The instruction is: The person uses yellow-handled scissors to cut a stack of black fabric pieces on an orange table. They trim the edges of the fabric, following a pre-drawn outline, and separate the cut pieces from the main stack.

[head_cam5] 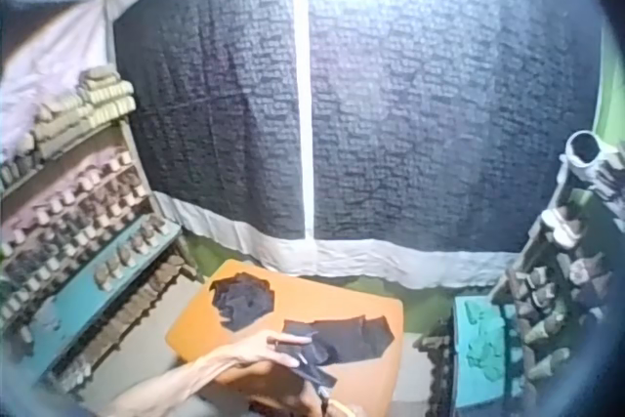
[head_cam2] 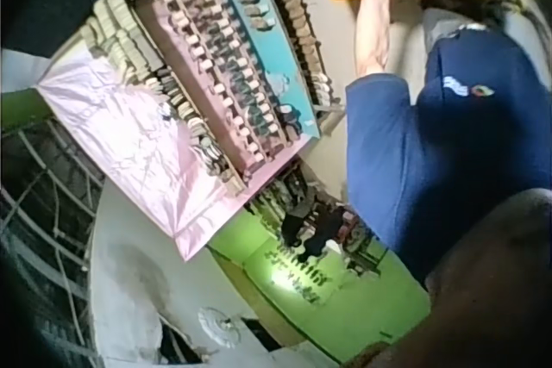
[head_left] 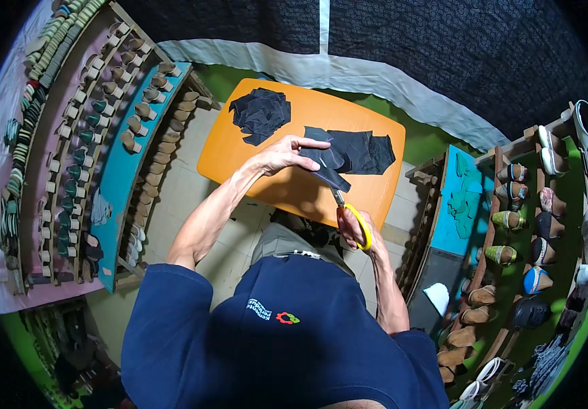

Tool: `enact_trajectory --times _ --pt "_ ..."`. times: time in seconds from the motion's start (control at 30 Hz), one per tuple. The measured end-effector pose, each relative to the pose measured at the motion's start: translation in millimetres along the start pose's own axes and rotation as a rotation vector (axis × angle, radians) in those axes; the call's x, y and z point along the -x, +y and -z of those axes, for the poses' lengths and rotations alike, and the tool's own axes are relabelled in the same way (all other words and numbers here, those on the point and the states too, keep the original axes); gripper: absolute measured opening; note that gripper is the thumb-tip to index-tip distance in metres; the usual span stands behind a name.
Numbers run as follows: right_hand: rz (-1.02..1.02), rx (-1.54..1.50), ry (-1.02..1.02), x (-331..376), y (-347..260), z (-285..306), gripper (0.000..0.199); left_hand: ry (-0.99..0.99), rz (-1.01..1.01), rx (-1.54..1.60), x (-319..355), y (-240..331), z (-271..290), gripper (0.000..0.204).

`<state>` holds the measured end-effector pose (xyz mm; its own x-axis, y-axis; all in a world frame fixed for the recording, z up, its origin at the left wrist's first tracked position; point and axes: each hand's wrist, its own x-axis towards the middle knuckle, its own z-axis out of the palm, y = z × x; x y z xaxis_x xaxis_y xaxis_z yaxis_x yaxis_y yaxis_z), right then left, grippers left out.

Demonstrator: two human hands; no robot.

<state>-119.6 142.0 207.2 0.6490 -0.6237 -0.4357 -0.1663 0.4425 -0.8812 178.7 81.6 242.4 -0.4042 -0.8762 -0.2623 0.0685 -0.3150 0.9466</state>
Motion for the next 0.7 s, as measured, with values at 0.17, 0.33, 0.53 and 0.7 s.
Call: enact_trajectory --times 0.17,0.33,0.53,0.7 --pt "-0.008 0.016 -0.026 -2.7 8.1 -1.8 0.059 0.019 0.005 0.029 -3.4 -5.0 6.3 0.055" --pt "-0.039 -0.022 -0.033 -7.3 5.8 -5.9 0.058 -0.018 0.006 -0.011 -3.0 -3.7 1.2 0.058" --pt "-0.038 -0.028 -0.036 -5.9 4.9 -4.7 0.059 0.013 -0.033 0.026 -1.3 -11.3 0.2 0.060" --pt "-0.039 0.023 0.021 -1.3 0.7 -8.6 0.060 0.030 -0.027 0.074 -0.4 -13.5 1.8 0.059"
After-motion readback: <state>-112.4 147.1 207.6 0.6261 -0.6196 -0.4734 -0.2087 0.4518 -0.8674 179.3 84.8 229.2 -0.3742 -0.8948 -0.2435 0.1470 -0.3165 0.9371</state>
